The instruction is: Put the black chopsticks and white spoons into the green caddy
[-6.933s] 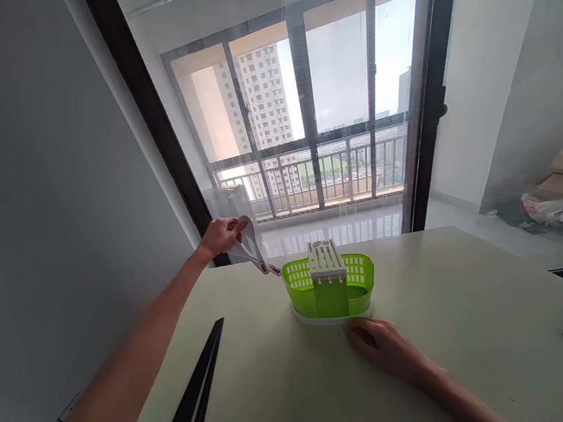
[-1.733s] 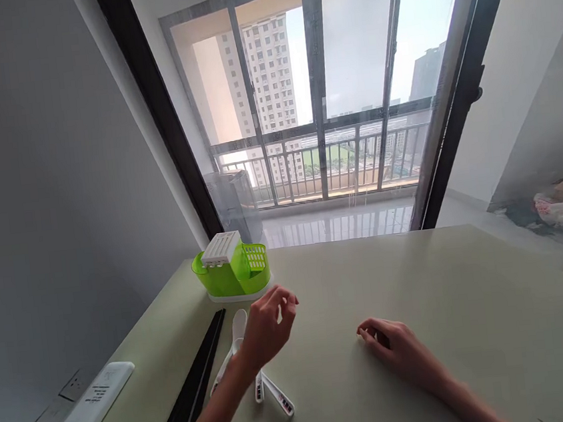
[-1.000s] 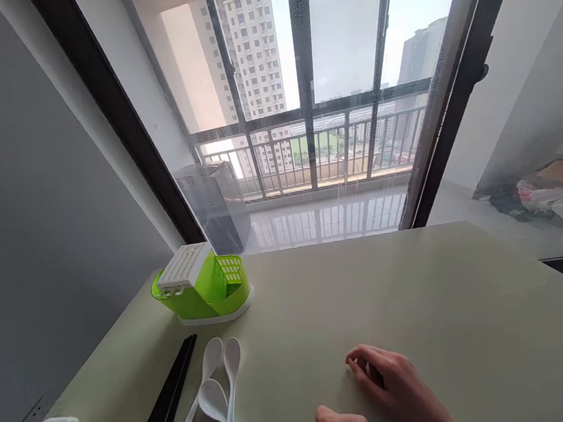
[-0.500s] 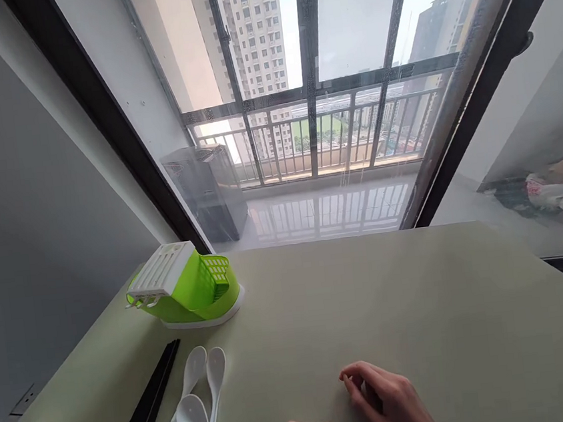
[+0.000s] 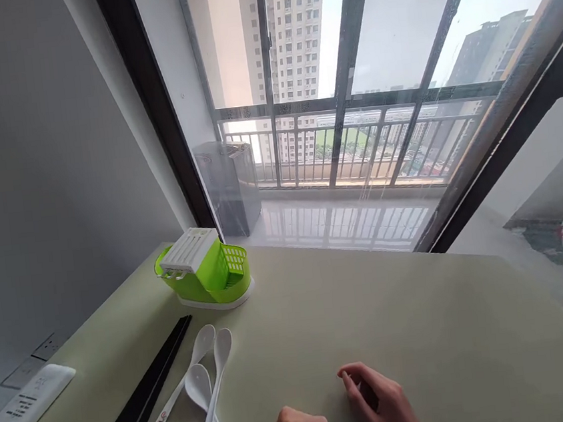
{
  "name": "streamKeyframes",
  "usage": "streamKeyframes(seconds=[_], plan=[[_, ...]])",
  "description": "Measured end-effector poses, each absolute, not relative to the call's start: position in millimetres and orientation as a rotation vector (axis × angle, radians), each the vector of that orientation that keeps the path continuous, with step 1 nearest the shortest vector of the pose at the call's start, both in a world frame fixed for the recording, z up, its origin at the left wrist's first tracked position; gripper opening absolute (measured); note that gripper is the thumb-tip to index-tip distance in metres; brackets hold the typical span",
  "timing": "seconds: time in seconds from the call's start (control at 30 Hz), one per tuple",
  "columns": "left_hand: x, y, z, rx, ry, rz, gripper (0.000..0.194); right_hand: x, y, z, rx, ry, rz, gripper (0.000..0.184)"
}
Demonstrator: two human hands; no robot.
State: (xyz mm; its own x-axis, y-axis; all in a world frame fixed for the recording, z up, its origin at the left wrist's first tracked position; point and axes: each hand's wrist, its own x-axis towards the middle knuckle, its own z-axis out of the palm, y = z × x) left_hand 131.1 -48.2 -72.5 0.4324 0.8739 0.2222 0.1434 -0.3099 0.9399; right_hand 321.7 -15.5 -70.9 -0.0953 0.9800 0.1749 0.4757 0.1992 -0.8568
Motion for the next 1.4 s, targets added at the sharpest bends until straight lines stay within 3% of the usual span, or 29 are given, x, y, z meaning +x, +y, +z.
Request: streamKeyframes(seconds=[0.63,1.4], plan=[[137,-57,-29,1.792,1.175,0.818,0.041,329,-20,-55,-1.385,-1.785,0.859,0.041],[138,-57,-35,1.783,1.210,0.783,0.038,328,-22,-52,-1.418,-1.829,0.818,0.041]])
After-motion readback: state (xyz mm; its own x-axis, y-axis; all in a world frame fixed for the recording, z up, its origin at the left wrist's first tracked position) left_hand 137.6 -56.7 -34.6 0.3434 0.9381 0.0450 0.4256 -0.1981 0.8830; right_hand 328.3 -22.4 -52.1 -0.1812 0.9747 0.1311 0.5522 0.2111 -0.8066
